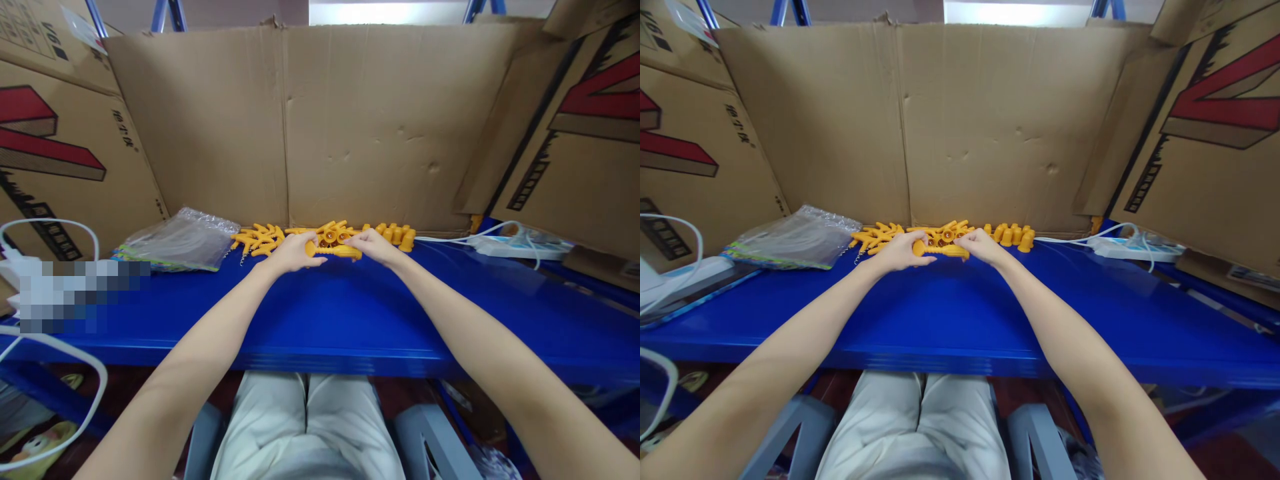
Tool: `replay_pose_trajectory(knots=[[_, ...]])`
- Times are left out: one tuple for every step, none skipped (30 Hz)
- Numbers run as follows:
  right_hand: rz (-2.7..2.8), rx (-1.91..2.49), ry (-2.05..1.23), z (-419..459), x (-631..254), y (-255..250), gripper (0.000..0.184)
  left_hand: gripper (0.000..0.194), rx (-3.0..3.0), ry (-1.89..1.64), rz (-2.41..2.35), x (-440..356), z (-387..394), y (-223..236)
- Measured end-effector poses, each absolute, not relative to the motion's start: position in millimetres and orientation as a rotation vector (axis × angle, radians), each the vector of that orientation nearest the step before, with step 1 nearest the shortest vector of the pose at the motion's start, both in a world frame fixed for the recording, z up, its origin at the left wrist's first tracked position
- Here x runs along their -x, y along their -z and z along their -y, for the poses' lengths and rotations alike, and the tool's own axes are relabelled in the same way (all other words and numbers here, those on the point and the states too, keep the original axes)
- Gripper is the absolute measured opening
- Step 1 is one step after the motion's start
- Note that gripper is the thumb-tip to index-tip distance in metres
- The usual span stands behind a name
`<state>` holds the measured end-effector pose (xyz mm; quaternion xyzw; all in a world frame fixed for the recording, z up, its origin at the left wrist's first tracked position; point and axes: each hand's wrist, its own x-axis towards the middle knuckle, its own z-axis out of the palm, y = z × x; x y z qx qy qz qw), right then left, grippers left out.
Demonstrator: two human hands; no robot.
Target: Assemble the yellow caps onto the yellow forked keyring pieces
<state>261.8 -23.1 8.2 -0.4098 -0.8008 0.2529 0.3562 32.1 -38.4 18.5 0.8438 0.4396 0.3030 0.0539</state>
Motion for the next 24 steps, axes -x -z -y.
replay_pose_trajectory(knots=[[2.065,1.053,-0.653,22.4,-262.3,-7.1,0.057,0.03,-2.547,-0.926,-1.333,-32.5,38.3,-18.0],[2.083,1.044,-0.64,22.4,-262.4,-5.8,0.055,0.03,-2.53,-0.924,-1.335,-32.4,37.8,-17.4],[2.109,1.032,-0.611,22.8,-262.0,-4.2,0.053,0.03,-2.512,-0.911,-1.343,-31.5,36.9,-16.8],[2.132,1.02,-0.565,23.6,-261.2,-2.3,0.051,0.03,-2.491,-0.892,-1.355,-30.2,35.8,-16.2],[2.15,1.008,-0.502,24.2,-260.2,-0.4,0.049,0.03,-2.468,-0.873,-1.37,-28.5,34.6,-15.7],[2.163,0.993,-0.424,24.5,-259.0,1.6,0.047,0.031,-2.442,-0.857,-1.381,-26.8,33.4,-15.3],[2.173,0.974,-0.337,24.3,-258.0,3.4,0.045,0.031,-2.416,-0.847,-1.387,-25.2,32.5,-15.1],[2.181,0.952,-0.251,23.6,-257.2,5.0,0.042,0.031,-2.394,-0.842,-1.388,-23.9,31.9,-15.1],[2.19,0.929,-0.173,22.4,-256.7,6.3,0.04,0.032,-2.376,-0.84,-1.388,-23.0,31.6,-15.3],[2.199,0.909,-0.108,21.1,-256.6,7.2,0.037,0.032,-2.365,-0.839,-1.387,-22.4,31.6,-15.7],[2.209,0.893,-0.055,19.7,-256.7,7.8,0.035,0.033,-2.36,-0.84,-1.386,-22.1,31.7,-16.1],[2.219,0.879,-0.013,18.5,-257.1,8.2,0.033,0.033,-2.361,-0.843,-1.388,-22.0,32.1,-16.5],[2.231,0.867,0.016,17.5,-257.6,8.4,0.033,0.033,-2.364,-0.846,-1.389,-22.1,32.5,-17.0],[2.239,0.859,0.038,16.7,-258.1,8.6,0.032,0.033,-2.367,-0.85,-1.388,-22.2,32.9,-17.4],[2.242,0.855,0.055,16.2,-258.6,8.9,0.032,0.032,-2.368,-0.853,-1.385,-22.4,33.4,-17.7],[2.241,0.854,0.067,15.9,-259.1,9.3,0.032,0.032,-2.369,-0.852,-1.383,-22.5,33.8,-18.0],[2.239,0.855,0.074,15.6,-259.4,9.8,0.032,0.032,-2.368,-0.85,-1.382,-22.7,34.1,-18.2],[2.234,0.859,0.076,15.4,-259.6,10.3,0.031,0.032,-2.366,-0.848,-1.381,-22.8,34.3,-18.4],[2.227,0.864,0.072,15.2,-259.7,10.9,0.031,0.032,-2.364,-0.851,-1.381,-23.0,34.5,-18.4],[2.219,0.871,0.064,15.1,-259.7,11.3,0.031,0.032,-2.361,-0.856,-1.38,-23.2,34.6,-18.4],[2.213,0.877,0.052,15.2,-259.6,11.6,0.031,0.032,-2.357,-0.862,-1.378,-23.4,34.6,-18.3],[2.206,0.883,0.037,15.4,-259.4,11.6,0.031,0.031,-2.35,-0.869,-1.376,-23.6,34.6,-18.2],[2.2,0.889,0.02,15.8,-259.3,11.3,0.03,0.031,-2.343,-0.872,-1.374,-23.8,34.6,-18.0],[2.194,0.895,0.002,16.5,-259.0,10.8,0.03,0.031,-2.336,-0.874,-1.371,-23.9,34.6,-17.7]])
